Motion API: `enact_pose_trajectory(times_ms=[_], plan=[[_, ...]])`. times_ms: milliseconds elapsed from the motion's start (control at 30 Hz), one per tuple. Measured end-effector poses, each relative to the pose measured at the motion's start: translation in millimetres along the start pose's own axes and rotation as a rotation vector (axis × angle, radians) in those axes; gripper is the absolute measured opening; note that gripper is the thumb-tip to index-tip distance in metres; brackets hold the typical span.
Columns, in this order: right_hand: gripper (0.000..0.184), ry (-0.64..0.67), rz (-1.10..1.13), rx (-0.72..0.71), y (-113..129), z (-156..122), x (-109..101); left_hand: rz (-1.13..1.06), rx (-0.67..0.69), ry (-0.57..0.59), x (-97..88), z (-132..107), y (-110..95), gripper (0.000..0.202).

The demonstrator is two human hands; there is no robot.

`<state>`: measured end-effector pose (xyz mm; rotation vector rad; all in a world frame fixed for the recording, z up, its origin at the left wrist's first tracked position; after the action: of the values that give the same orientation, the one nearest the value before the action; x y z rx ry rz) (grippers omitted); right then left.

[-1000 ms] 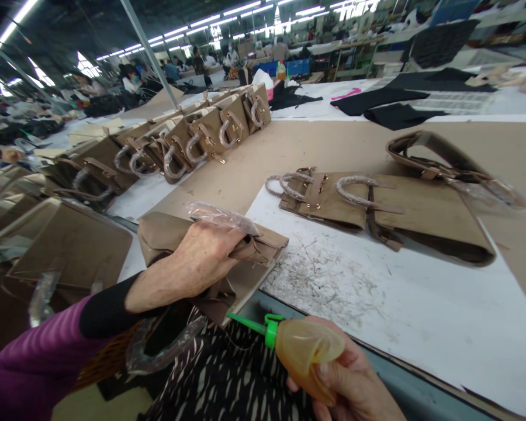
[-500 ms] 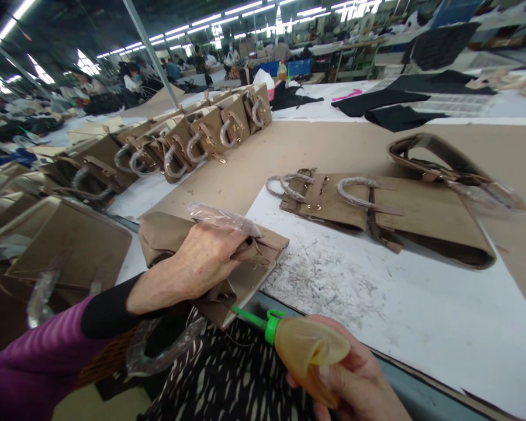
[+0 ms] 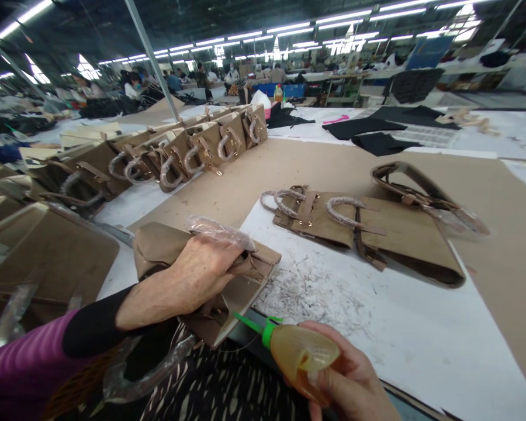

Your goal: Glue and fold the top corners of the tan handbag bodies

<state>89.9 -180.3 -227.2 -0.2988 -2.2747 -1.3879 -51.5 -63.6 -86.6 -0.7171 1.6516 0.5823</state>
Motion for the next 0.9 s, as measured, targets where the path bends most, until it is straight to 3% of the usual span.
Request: enact_pose_trajectory(times_ms=[133, 333, 667, 900], plan=[[0.041, -0.029, -0.120, -0.089, 13, 18, -13, -0.013, -0.009, 0.008, -1.5, 2, 3, 0.018], [0.039, -0.093, -0.347, -0.140, 33, 35, -33, 0.000, 0.016, -0.074, -6.6, 5, 13, 0.019], [0.029, -0.153, -0.456, -0.312, 56, 38, -26, -0.009, 0.081, -0.112, -5.8, 14, 20, 0.009], [0.035, -0.111, -0.490, -0.219, 51, 35, -30, -0.021, 0.064, -0.101, -4.5, 16, 22, 0.006]])
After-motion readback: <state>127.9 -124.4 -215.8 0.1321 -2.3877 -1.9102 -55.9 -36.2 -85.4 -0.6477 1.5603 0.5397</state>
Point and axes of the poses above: each hand's wrist, its own z-axis towards the middle knuckle, its own x-axis out of the palm, y = z × x, the point moved 10 cm from there along z, towards the middle knuckle, and after that the axes turned 11 degrees about y, right-handed, at the moved point
